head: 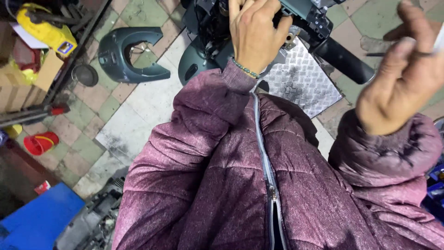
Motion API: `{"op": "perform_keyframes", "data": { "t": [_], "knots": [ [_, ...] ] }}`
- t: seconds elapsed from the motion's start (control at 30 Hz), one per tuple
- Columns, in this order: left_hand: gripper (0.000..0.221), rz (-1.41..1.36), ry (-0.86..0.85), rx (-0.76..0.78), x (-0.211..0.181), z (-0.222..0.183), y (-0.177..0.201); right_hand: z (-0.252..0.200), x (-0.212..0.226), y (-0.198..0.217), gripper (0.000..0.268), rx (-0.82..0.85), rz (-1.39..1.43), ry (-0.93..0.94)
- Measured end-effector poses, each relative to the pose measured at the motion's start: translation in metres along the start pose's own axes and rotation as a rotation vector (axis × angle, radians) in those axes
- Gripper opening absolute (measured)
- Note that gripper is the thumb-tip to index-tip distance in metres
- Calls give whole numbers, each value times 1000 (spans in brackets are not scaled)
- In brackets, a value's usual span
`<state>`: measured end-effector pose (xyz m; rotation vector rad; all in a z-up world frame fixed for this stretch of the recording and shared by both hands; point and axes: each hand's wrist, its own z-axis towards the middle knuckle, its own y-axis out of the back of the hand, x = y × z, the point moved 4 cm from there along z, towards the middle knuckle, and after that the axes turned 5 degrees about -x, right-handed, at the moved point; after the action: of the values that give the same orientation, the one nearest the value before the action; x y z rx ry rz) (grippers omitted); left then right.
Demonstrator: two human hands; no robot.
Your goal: Repairing a motorcycle by disassembling the front panel, applying glue, and reassembling components using tools.
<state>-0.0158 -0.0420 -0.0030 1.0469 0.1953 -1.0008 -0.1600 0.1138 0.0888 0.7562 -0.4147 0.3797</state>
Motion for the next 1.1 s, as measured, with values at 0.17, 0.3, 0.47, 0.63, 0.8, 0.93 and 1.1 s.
{"op": "perform_keyframes", "data": {
  "t": [0.17, 0.3, 0.47, 0.63, 0.8, 0.93, 1.1],
  "knots": [
    [13, 16, -58, -104, 10, -10, -10, -6, 27, -11, 38, -6, 180, -92],
    [18, -114, -93, 34, 24, -21, -2, -14, 45, -45, 32, -143, 294, -194],
    [27, -184, -150, 91, 26, -27, 3, -17, 50, -74, 21, -190, 148, -120],
    [27, -217, -185, 107, 31, -29, 1, -19, 45, -86, 14, -194, -22, -76],
    [27, -238, -194, 136, 36, -30, 1, -33, 28, -93, 19, -193, -225, -63],
    [24, -270, -231, 140, 38, -29, 0, -32, 30, -96, 18, -205, -215, -35],
    [18, -316, -237, 134, 45, -34, -7, -39, 13, -97, 16, -179, -468, 69]
  ]
}}
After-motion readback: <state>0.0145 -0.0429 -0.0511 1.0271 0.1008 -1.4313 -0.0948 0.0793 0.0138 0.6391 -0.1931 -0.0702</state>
